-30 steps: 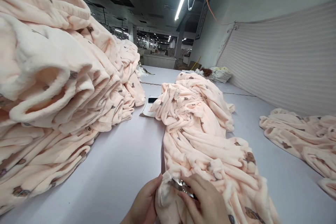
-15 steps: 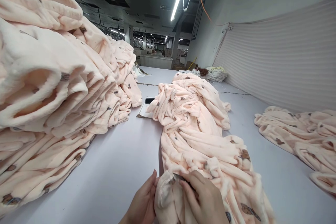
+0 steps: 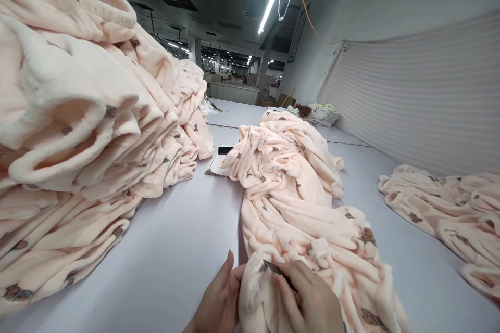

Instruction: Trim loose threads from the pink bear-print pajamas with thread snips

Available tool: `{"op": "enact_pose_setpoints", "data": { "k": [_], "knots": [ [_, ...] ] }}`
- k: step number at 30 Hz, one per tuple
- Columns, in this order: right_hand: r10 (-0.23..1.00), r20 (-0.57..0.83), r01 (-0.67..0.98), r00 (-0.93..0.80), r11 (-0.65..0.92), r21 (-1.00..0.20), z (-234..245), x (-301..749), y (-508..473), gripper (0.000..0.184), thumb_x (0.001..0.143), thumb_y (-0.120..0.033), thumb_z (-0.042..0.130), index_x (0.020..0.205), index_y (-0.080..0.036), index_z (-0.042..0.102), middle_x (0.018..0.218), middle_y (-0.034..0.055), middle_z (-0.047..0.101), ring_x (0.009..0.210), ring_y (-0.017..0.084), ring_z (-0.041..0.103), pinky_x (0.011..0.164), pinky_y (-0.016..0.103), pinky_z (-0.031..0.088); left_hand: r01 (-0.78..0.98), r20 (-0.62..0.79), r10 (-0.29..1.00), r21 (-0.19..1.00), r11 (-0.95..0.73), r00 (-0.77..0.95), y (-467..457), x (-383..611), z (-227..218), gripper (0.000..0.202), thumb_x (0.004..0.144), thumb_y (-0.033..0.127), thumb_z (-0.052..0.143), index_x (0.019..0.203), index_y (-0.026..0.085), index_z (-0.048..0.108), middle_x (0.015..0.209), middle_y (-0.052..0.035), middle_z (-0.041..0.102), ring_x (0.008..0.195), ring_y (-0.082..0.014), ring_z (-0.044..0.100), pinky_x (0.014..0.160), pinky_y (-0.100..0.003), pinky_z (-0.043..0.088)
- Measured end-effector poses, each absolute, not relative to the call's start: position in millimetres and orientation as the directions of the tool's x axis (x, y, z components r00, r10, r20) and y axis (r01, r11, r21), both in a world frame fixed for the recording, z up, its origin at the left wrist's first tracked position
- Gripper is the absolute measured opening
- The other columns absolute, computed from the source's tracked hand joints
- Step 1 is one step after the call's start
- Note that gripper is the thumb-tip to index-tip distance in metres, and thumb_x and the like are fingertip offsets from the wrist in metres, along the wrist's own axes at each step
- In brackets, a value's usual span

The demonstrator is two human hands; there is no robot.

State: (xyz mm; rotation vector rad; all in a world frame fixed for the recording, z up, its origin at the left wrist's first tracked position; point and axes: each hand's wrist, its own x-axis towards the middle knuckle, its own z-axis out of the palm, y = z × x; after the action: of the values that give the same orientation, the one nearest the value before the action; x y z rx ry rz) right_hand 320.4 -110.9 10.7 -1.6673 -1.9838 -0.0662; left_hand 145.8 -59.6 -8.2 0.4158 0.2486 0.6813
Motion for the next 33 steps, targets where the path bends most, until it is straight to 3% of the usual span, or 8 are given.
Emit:
{"op": "enact_pose_setpoints", "data": {
  "k": [4, 6, 13, 17, 19, 23, 26, 33],
  "knots": [
    [0.886, 0.433, 0.921, -0.163, 0.295, -0.256, 13.0, 320.5, -112.5, 0.023, 0.09, -0.031, 0.053, 0.111, -0.026, 0.059, 0.087, 0.0028, 0.069, 0.076, 0.021, 0.067, 0.063, 0.03, 0.052, -0.587, -0.109, 0.713, 0.488, 0.646, 0.693, -61.2, 148.6, -8.8, 0.018, 0.088, 0.026, 0.056, 0.09, 0.017, 0.07, 0.092, -0.0063, 0.073, 0.098, -0.0223, 0.063, 0.097, -0.034, 0.037],
    [0.886, 0.427, 0.911, -0.179, 0.313, -0.267, 13.6, 317.9, -112.7, 0.024, 0.09, -0.03, 0.053, 0.112, -0.025, 0.059, 0.088, 0.0035, 0.069, 0.077, 0.021, 0.067, 0.065, 0.029, 0.052, -0.597, -0.138, 0.732, 0.489, 0.636, 0.667, -62.6, 149.8, -9.0, 0.01, 0.085, 0.022, 0.062, 0.08, 0.018, 0.069, 0.085, -0.0041, 0.073, 0.093, -0.0191, 0.064, 0.094, -0.031, 0.038],
    [0.915, 0.372, 0.877, -0.157, 0.302, -0.374, 14.1, 312.2, -111.6, 0.024, 0.091, -0.031, 0.051, 0.111, -0.026, 0.062, 0.091, 0.0036, 0.069, 0.079, 0.021, 0.066, 0.068, 0.029, 0.053, -0.564, -0.22, 0.748, 0.534, 0.63, 0.627, -66.8, 147.1, -10.6, 0.015, 0.077, 0.03, 0.071, 0.078, 0.015, 0.069, 0.076, -0.0055, 0.07, 0.083, -0.0193, 0.063, 0.082, -0.029, 0.042],
    [0.956, 0.292, 0.794, -0.017, 0.191, -0.577, 21.2, 312.6, -109.7, 0.023, 0.095, -0.033, 0.045, 0.097, -0.027, 0.066, 0.087, 0.0018, 0.069, 0.081, 0.018, 0.066, 0.067, 0.024, 0.052, -0.53, -0.249, 0.751, 0.576, 0.622, 0.611, -64.5, 145.2, -11.8, 0.02, 0.073, 0.033, 0.075, 0.083, 0.016, 0.07, 0.076, -0.0046, 0.07, 0.081, -0.0187, 0.063, 0.078, -0.028, 0.042],
    [0.966, 0.255, 0.77, -0.026, 0.182, -0.611, 24.9, 313.0, -109.9, 0.021, 0.094, -0.033, 0.046, 0.094, -0.027, 0.066, 0.085, 0.0008, 0.069, 0.08, 0.016, 0.066, 0.066, 0.021, 0.052, -0.517, -0.259, 0.75, 0.587, 0.623, 0.609, -63.2, 144.7, -11.9, 0.022, 0.07, 0.034, 0.077, 0.083, 0.016, 0.071, 0.075, -0.0042, 0.07, 0.08, -0.0186, 0.063, 0.077, -0.027, 0.042],
    [0.93, 0.32, 0.866, -0.182, 0.306, -0.396, 26.7, 311.4, -113.3, 0.021, 0.087, -0.029, 0.056, 0.107, -0.026, 0.062, 0.089, 0.0025, 0.068, 0.08, 0.019, 0.066, 0.066, 0.026, 0.052, -0.522, -0.237, 0.746, 0.585, 0.621, 0.623, -62.4, 143.8, -9.9, 0.021, 0.074, 0.033, 0.074, 0.085, 0.015, 0.072, 0.078, -0.006, 0.071, 0.082, -0.0194, 0.063, 0.077, -0.028, 0.043],
    [0.89, 0.405, 0.916, -0.209, 0.323, -0.236, 26.1, 309.9, -115.9, 0.022, 0.089, -0.026, 0.051, 0.109, -0.025, 0.061, 0.085, 0.0035, 0.067, 0.075, 0.021, 0.066, 0.062, 0.029, 0.05, -0.504, -0.233, 0.742, 0.604, 0.617, 0.629, -61.7, 142.7, -7.0, 0.016, 0.08, 0.028, 0.068, 0.088, 0.014, 0.072, 0.081, -0.0075, 0.071, 0.083, -0.0195, 0.063, 0.078, -0.029, 0.043],
    [0.873, 0.431, 0.931, -0.229, 0.326, -0.165, 27.2, 310.6, -120.3, 0.022, 0.091, -0.031, 0.049, 0.109, -0.026, 0.061, 0.086, 0.0032, 0.068, 0.073, 0.021, 0.066, 0.06, 0.029, 0.049, -0.494, -0.222, 0.725, 0.601, 0.628, 0.651, -57.6, 140.6, 1.2, 0.013, 0.079, 0.026, 0.068, 0.082, 0.014, 0.073, 0.079, -0.0073, 0.071, 0.086, -0.0191, 0.063, 0.077, -0.026, 0.042]
  ]
}}
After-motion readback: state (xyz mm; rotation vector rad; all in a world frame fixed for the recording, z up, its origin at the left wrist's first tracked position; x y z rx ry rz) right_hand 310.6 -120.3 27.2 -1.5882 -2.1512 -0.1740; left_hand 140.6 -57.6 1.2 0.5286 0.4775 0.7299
